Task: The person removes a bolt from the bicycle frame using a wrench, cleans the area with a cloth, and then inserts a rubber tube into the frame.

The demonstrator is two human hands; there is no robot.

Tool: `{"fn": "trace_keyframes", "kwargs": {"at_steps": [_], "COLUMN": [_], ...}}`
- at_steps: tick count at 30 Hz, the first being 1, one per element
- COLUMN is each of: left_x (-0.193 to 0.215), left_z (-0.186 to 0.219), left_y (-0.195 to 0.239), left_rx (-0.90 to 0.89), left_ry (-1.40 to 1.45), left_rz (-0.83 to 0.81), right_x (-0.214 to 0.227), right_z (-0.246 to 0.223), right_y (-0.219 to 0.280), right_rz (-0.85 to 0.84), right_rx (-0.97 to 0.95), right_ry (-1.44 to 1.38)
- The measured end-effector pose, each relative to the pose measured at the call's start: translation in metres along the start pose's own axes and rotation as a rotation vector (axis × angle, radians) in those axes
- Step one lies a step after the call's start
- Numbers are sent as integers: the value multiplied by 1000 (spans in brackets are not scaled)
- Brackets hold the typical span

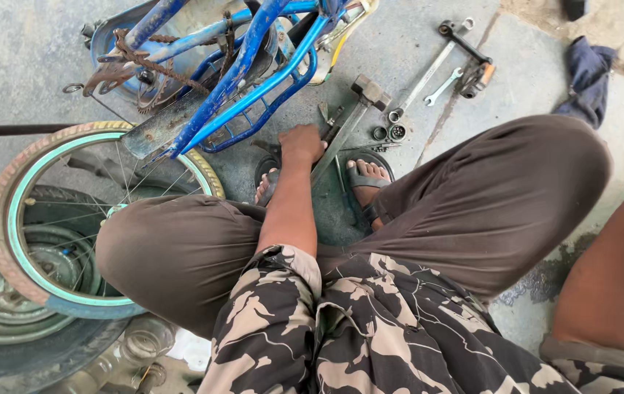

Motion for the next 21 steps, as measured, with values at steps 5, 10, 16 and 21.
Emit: {"fn": "trace_keyframes", "kwargs": {"at_steps": [5,10,16,21], "left_x": [18,-22,-32,-15], "left_z": [8,4,-6,-7], "left_y": [-2,-29,-7,12], "left_rx": [-182,-159,-70,-7], "left_ry": [131,90,55,109], "left_rz": [571,333,222,186], "right_x": [-40,-74,-71,-75], "right_z": [-202,-295,-294,-295], "right_y": [-37,-65,-80,-81], "right_rz": [-27,-246,-263,-284], "right_rx": [382,521,407,442], "right_ry": [-465,-512,-465,-469]}}
Point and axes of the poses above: each hand's wrist, its own y-axis away from the middle knuckle, its own x-axis out of the back of the hand, z = x × y, the point moved 8 cm from there along -y, towards the middle knuckle, and after that the axes turned 9 degrees about x, right-handed, at the moved point
